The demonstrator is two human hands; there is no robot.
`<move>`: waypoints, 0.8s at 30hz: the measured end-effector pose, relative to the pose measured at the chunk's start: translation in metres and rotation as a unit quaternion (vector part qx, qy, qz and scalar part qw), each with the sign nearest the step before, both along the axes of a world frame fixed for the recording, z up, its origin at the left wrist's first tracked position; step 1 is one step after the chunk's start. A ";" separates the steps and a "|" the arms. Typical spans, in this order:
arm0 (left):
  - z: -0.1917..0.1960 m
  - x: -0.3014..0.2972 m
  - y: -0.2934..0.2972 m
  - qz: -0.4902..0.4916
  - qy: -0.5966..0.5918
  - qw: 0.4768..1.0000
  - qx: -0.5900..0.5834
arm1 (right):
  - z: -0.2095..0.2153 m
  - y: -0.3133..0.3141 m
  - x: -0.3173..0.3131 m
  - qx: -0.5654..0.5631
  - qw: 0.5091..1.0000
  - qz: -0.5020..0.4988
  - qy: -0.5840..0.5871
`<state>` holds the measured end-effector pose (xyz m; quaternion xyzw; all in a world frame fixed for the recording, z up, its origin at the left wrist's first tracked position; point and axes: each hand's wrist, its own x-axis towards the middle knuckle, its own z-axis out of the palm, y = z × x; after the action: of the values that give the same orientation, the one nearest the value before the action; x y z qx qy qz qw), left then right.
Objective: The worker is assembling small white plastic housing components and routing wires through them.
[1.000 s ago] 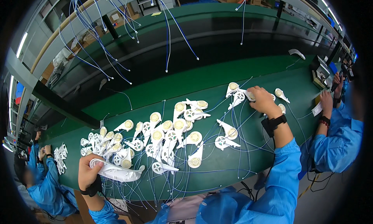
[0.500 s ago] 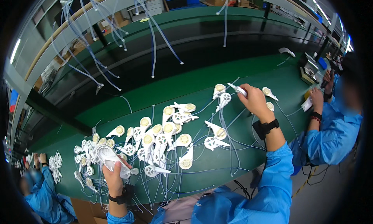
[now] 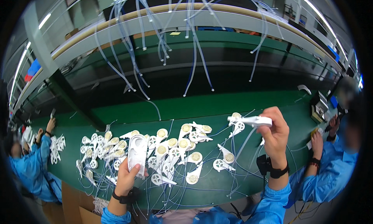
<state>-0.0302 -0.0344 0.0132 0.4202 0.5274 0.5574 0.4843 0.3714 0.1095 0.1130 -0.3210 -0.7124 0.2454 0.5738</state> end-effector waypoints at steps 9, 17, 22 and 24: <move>0.009 0.015 0.017 -0.032 0.198 0.977 0.077 | 0.000 -0.013 -0.106 -0.174 0.951 0.250 -0.045; 0.034 0.019 0.004 -0.027 0.226 0.974 0.015 | -0.029 -0.013 -0.178 -0.147 0.946 0.253 -0.138; 0.026 0.019 0.001 0.012 0.295 0.952 0.079 | -0.029 -0.015 -0.192 -0.137 0.950 0.254 -0.121; 0.030 0.020 0.000 0.011 0.295 0.953 0.068 | -0.029 -0.014 -0.194 -0.138 0.949 0.253 -0.125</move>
<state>-0.0107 -0.0342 0.0429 0.5921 0.6123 0.4487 0.2707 0.1774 0.0955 0.0841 -0.2346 -0.7953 0.4364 0.3493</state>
